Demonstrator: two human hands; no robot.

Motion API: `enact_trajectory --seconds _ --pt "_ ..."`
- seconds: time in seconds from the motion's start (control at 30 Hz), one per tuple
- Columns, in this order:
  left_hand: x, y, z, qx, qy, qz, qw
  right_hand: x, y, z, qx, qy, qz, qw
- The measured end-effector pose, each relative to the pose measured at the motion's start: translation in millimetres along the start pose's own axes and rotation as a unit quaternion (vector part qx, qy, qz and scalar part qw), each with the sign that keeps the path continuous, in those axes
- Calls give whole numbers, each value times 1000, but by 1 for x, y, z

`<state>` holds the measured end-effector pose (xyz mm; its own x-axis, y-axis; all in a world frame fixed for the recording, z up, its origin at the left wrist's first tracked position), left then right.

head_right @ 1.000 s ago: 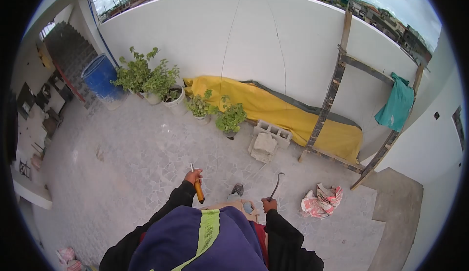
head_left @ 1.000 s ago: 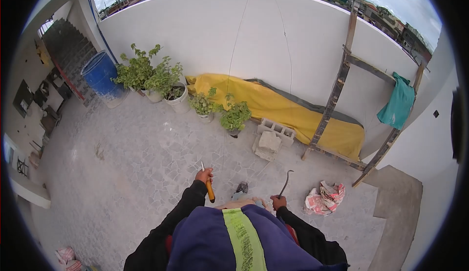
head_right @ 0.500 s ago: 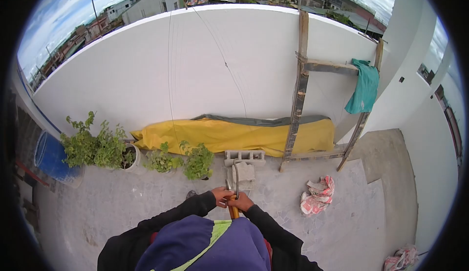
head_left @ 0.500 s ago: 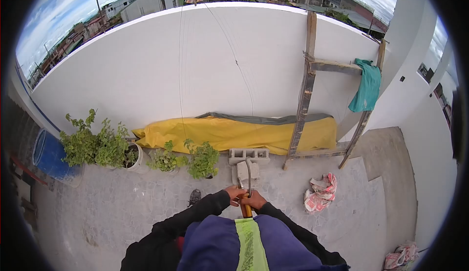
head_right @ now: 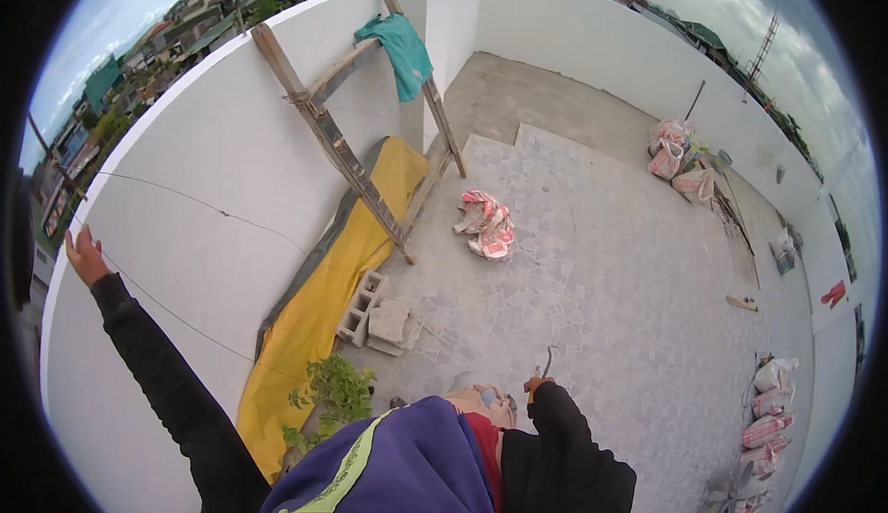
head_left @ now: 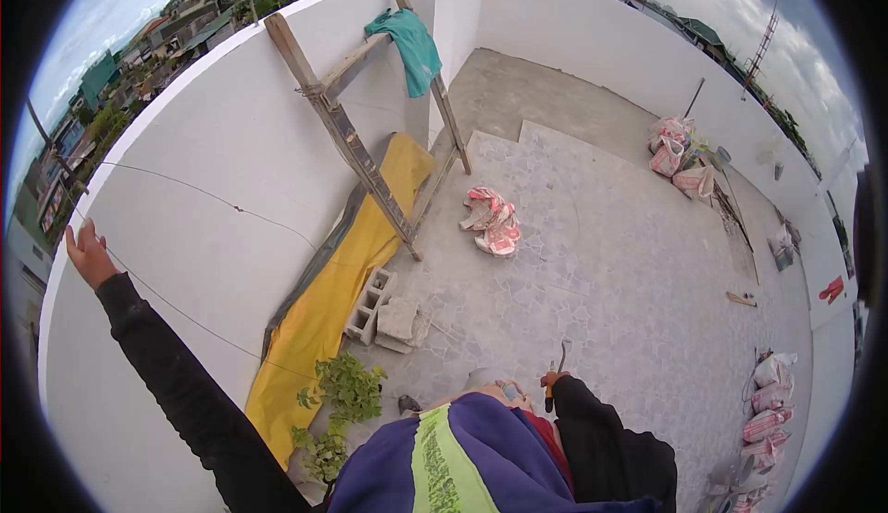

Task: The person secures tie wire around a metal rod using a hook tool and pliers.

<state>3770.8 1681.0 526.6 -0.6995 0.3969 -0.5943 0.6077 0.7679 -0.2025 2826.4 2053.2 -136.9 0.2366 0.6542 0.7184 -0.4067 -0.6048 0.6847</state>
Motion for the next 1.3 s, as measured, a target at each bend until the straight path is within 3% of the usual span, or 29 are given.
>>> enact_trajectory --seconds 0.03,0.07,0.1,0.13,0.17,0.23,0.27,0.3,0.33,0.37,0.4,0.43,0.47,0.5,0.6,0.67,0.7,0.77,0.8,0.83,0.87,0.9,0.93,1.0,1.13,1.2,1.23,1.3 --pt "0 -2 -23 -115 -100 -62 986 29 -22 -12 -30 -124 15 992" --pt "17 -9 -66 -199 -257 -95 941 57 -40 -20 -56 -240 42 968" --pt "32 -19 -93 -200 -358 -111 905 68 -72 -31 -145 -256 55 954" --pt "41 -39 -100 -137 -355 -62 923 81 -117 -35 -228 -267 71 934" --pt "47 -59 -86 -108 -330 -52 936 108 -145 -24 -256 -286 78 920" --pt "71 -101 -63 -66 -292 -27 954 175 -180 -13 -369 -470 62 800" --pt "75 -118 -36 -158 -138 -51 976 195 -217 -11 -429 -528 34 732" --pt "85 -129 -9 -250 14 -67 966 197 -240 1 -417 -430 12 801" --pt "73 -147 25 -236 10 -46 971 196 -269 18 -401 -324 -13 857" --pt "52 -180 93 -88 64 48 993 212 -290 29 -419 -336 -17 843" --pt "60 -223 125 61 121 139 981 239 -323 36 -557 -416 13 719" --pt "83 -248 119 76 125 155 977 259 -359 53 -673 -474 41 566" --pt "112 -272 105 155 152 199 956 200 -460 36 -547 -368 31 752" --pt "140 -292 95 232 178 238 926 189 -463 51 -362 -245 33 899" --pt "243 -324 73 257 146 235 926 194 -490 22 -435 -288 14 853" --pt "338 -318 43 230 216 197 928 208 -510 -5 -495 -309 14 812" --pt "366 -336 70 195 234 254 918 215 -529 -1 -525 -313 24 792" --pt "451 -330 31 259 288 255 886 256 -591 49 -574 -313 77 752" --pt "481 -336 19 261 263 319 872 309 -579 49 -704 -434 95 554" --pt "512 -334 -8 273 258 335 864 356 -482 30 -634 -383 42 671" --pt "539 -333 -34 265 246 368 857 365 -480 20 -678 -407 13 612" --pt "563 -329 -63 257 255 383 850 363 -467 6 -667 -315 -6 675" --pt "581 -336 -69 259 244 406 842 407 -401 0 -650 -450 -5 612" --pt "615 -335 -98 287 235 428 824 402 -420 -23 -716 -423 -3 555" --pt "669 -330 -130 288 233 441 817 392 -417 -78 -706 -396 -48 586" --pt "713 -336 -127 262 298 473 787 398 -405 -98 -658 -418 -52 625" --pt "731 -342 -133 272 295 473 784 402 -393 -101 -681 -419 -51 599" --pt "782 -359 -147 285 323 499 752 395 -403 -119 -680 -424 -52 596"
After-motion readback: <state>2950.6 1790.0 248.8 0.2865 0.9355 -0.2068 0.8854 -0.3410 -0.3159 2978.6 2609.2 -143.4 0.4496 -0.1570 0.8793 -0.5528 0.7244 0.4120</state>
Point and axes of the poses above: each hand's wrist, its own x-axis away from the middle knuckle, its own y-axis out of the back of the hand, z = x × y, the point moved 9 cm from there along -x, towards the middle knuckle, and after that the axes turned 5 degrees about -y, right-handed, at the moved point
